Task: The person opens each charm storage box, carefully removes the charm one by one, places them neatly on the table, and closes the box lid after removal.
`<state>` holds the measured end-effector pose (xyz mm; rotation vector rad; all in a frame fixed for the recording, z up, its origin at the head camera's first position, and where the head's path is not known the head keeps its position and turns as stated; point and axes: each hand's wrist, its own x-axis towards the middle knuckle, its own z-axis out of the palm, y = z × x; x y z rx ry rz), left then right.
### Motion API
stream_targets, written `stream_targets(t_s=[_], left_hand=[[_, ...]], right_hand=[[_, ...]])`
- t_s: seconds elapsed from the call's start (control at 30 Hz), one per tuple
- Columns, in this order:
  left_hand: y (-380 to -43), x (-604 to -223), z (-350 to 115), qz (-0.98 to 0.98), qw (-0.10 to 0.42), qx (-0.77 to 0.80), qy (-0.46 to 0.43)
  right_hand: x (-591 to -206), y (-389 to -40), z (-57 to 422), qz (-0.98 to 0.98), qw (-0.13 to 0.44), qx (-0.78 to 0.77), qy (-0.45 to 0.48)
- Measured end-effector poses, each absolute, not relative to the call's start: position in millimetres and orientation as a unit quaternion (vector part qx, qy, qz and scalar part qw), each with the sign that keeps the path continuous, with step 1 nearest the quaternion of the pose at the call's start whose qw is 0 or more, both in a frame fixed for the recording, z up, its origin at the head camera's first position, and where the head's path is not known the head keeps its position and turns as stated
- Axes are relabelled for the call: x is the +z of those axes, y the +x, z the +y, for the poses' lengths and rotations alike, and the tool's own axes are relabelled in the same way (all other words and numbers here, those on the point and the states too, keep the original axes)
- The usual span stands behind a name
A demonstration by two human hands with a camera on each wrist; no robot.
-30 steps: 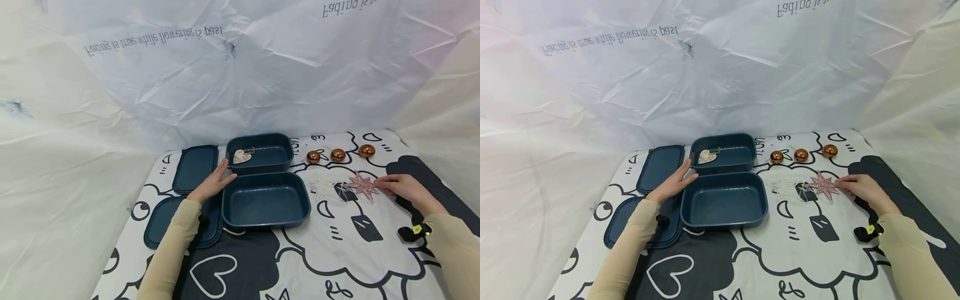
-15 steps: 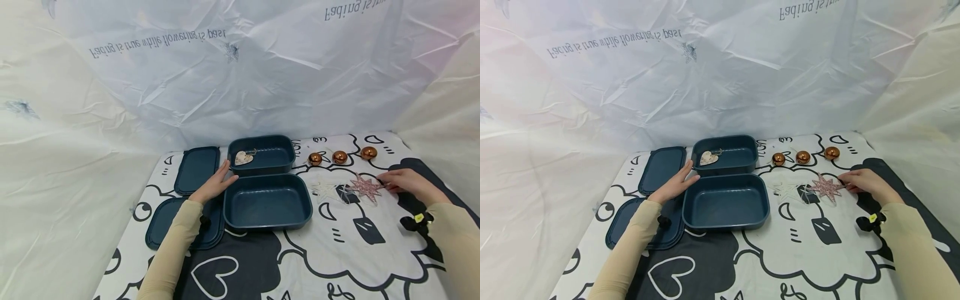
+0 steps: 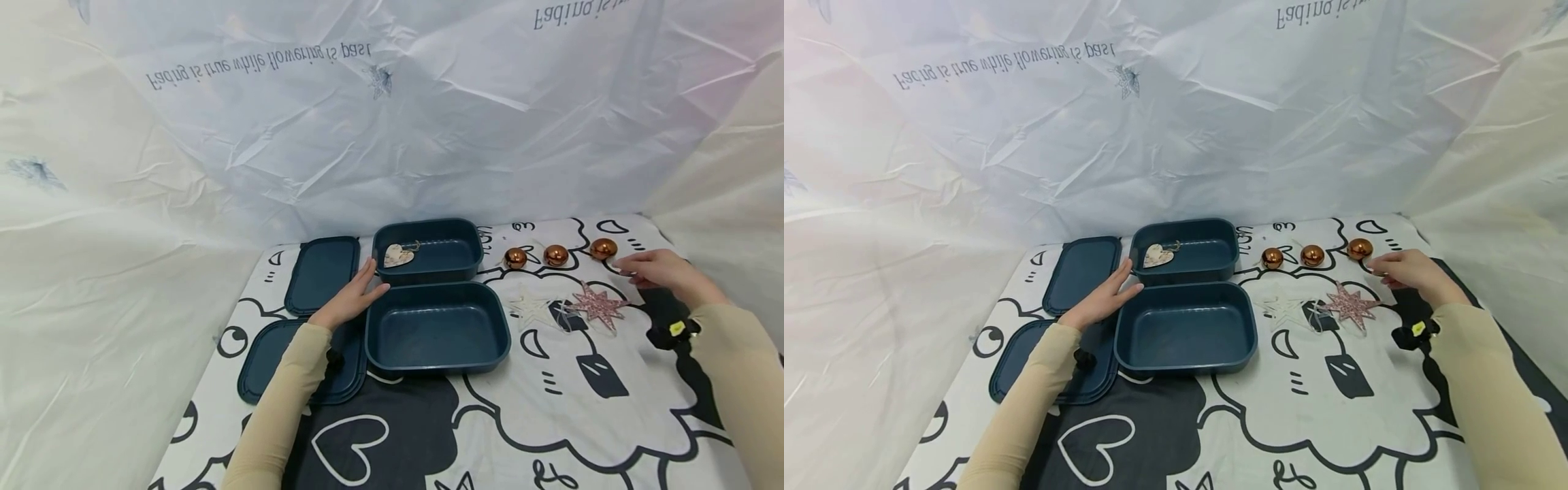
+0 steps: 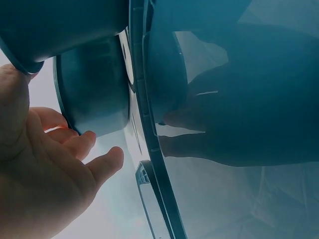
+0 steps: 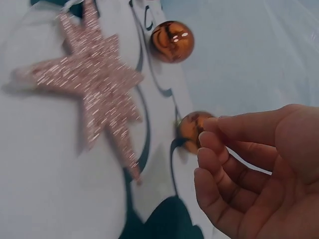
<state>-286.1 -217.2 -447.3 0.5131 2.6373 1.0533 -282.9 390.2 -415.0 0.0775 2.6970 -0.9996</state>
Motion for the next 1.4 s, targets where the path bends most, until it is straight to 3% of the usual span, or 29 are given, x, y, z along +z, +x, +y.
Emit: stream_targets(t_s=[0.93, 1.4], left_hand=[[-281.6, -445.3, -217.3, 0.91, 0.135, 0.354, 0.169], [-282.8, -445.9, -217.1, 0.909, 0.129, 0.358, 0.17]], right_hand=[[-342.7, -344.1, 284.0, 0.927, 0.102, -0.351, -0.083], [-326.6, -367.9, 223.9, 0.916, 0.096, -0.366, -0.133]])
